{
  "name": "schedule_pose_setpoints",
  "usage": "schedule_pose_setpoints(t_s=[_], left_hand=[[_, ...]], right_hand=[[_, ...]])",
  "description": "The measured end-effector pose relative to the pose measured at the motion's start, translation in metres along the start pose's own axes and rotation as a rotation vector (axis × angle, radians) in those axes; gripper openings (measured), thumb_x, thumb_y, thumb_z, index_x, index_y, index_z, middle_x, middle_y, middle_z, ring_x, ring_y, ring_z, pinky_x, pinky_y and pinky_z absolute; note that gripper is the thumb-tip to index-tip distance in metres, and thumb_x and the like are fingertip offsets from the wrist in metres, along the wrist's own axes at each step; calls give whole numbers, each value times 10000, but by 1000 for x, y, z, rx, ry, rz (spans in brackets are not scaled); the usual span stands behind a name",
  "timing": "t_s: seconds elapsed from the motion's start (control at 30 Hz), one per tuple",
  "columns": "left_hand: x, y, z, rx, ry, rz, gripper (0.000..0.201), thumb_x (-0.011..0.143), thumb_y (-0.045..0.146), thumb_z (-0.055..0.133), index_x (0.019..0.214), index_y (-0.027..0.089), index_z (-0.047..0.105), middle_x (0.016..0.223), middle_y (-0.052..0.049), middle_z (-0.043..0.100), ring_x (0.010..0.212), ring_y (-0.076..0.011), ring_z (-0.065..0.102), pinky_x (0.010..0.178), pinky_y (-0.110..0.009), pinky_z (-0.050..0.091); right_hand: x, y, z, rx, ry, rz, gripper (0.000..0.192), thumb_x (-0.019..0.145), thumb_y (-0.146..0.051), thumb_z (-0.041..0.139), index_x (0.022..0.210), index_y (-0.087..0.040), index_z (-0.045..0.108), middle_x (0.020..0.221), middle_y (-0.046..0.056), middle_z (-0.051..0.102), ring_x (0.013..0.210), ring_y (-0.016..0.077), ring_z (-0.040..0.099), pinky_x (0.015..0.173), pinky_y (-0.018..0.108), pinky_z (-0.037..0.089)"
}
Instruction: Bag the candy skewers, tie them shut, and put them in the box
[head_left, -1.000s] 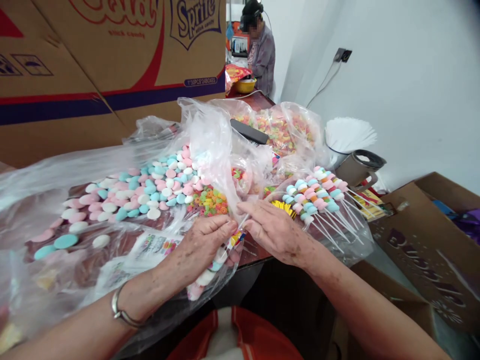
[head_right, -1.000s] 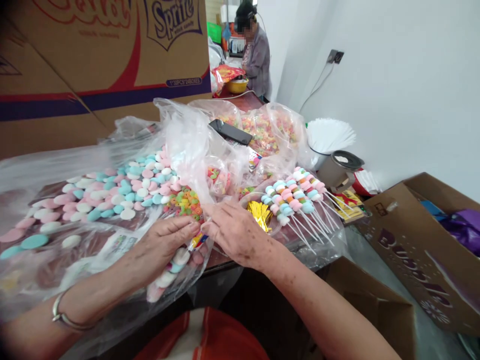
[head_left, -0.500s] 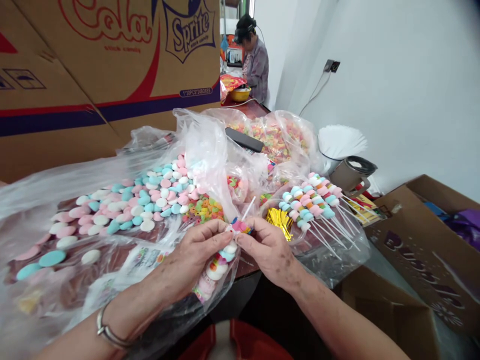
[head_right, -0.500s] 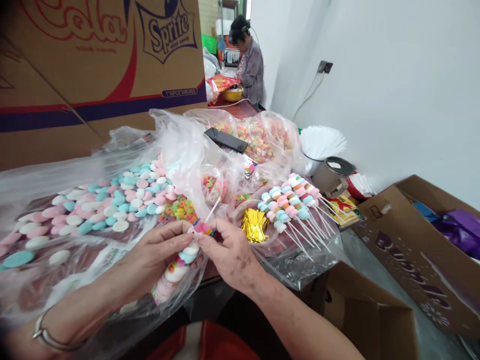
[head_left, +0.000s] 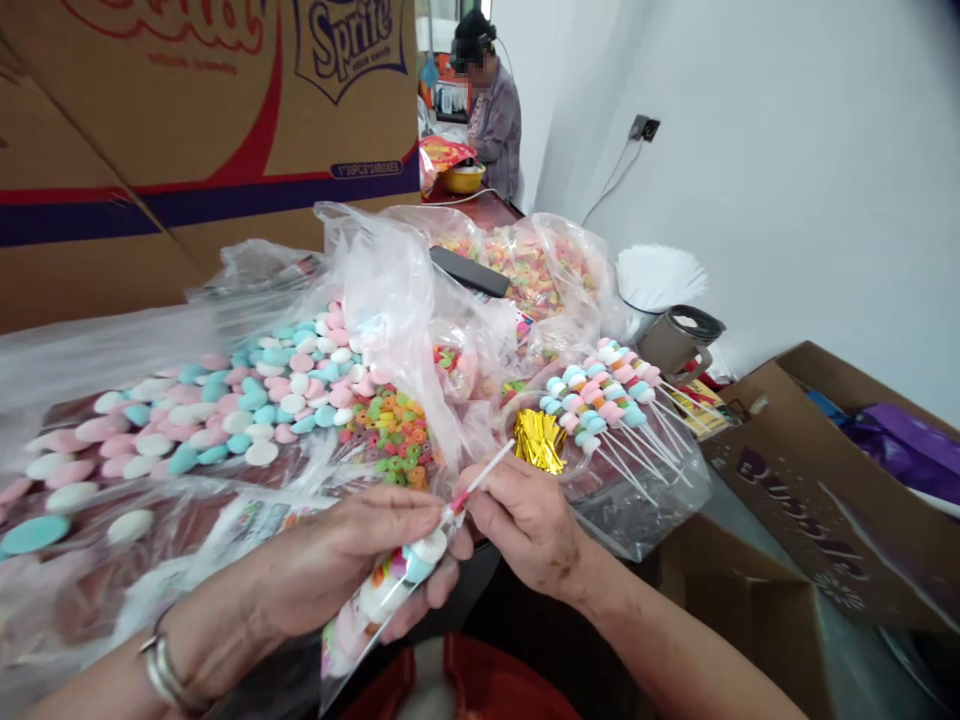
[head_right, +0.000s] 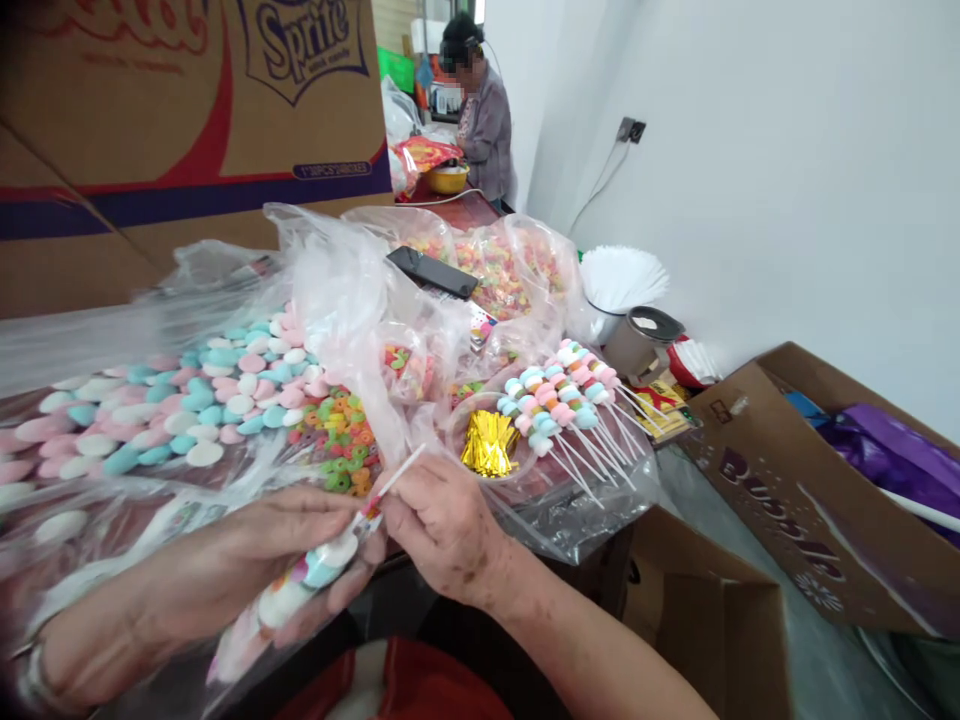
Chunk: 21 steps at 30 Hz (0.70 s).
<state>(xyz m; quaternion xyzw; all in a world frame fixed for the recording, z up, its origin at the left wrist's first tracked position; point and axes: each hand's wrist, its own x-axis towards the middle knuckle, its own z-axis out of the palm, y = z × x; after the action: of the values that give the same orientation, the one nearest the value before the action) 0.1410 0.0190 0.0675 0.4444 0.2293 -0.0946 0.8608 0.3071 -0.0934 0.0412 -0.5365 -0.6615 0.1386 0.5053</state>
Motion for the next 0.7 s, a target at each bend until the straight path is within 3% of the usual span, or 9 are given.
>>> schedule_pose_setpoints(t_s=[0.13, 0.2, 0.3, 0.37, 0.4, 0.47, 0.57, 0.63, 0.7], left_hand=[[-3, 0, 2, 135, 65, 5, 326, 879, 419, 611, 738, 128, 649, 641, -28, 582, 454, -80, 485, 417, -186, 344], [-1, 2, 3, 192, 140, 0, 342, 878, 436, 614, 710, 138, 627, 633, -22, 578, 472, -86, 493, 410, -182, 329], [3, 4, 4, 234, 176, 0, 355, 875, 458, 604, 707, 146, 616, 648, -28, 598, 487, -109, 547, 404, -190, 335], [4, 5, 4, 283, 133, 20, 359, 883, 453, 584, 693, 149, 607, 646, -29, 599, 495, -120, 566, 434, -206, 365], [4, 5, 3, 318, 99, 25, 357, 889, 449, 572, 693, 153, 604, 632, -24, 592, 493, -121, 560, 451, -214, 375], [4, 4, 3, 410, 22, -2, 362, 907, 455, 531, 703, 165, 598, 590, -9, 564, 468, -115, 515, 454, -223, 361], [6, -3, 4, 664, -5, -12, 387, 934, 487, 459, 709, 190, 566, 589, -2, 541, 485, -128, 484, 458, -235, 348], [9, -11, 6, 970, 167, 169, 337, 932, 449, 464, 726, 202, 566, 644, -22, 576, 565, -160, 524, 524, -260, 386], [11, -19, 9, 1272, 345, 442, 224, 916, 357, 495, 786, 213, 606, 729, -53, 632, 669, -199, 563, 628, -299, 417]], right_hand=[[-4, -2, 5, -37, 30, 102, 232, 957, -188, 427, 855, -190, 636, 775, 16, 659, 709, 134, 599, 681, 249, 493], [-8, -3, 2, -165, 118, 128, 220, 963, -173, 430, 909, -187, 643, 797, 35, 663, 743, 154, 601, 712, 277, 501], [-12, -5, -8, -483, 166, -80, 256, 966, -164, 460, 1177, -162, 605, 1080, 128, 682, 1027, 232, 581, 928, 403, 464], [-13, -8, -15, -625, -6, -279, 337, 979, -170, 448, 1301, -145, 543, 1269, 138, 627, 1208, 273, 487, 1078, 494, 342], [-12, -9, -18, -659, -99, -355, 343, 986, -164, 424, 1306, -127, 541, 1269, 130, 630, 1225, 279, 467, 1116, 518, 285], [-11, -12, -21, -683, -219, -419, 315, 988, -132, 375, 1208, -93, 597, 1101, 109, 683, 1097, 261, 508, 1135, 521, 251], [-11, -14, -19, -701, -339, -374, 267, 957, -117, 388, 911, -129, 650, 795, 61, 639, 801, 214, 484, 1000, 463, 374], [-11, -16, -17, -695, -367, -291, 251, 928, -139, 429, 745, -158, 600, 701, 50, 589, 709, 199, 436, 826, 418, 418], [-10, -18, -19, -630, -370, -194, 252, 911, -158, 456, 677, -172, 550, 663, 39, 573, 674, 186, 424, 718, 375, 399]])
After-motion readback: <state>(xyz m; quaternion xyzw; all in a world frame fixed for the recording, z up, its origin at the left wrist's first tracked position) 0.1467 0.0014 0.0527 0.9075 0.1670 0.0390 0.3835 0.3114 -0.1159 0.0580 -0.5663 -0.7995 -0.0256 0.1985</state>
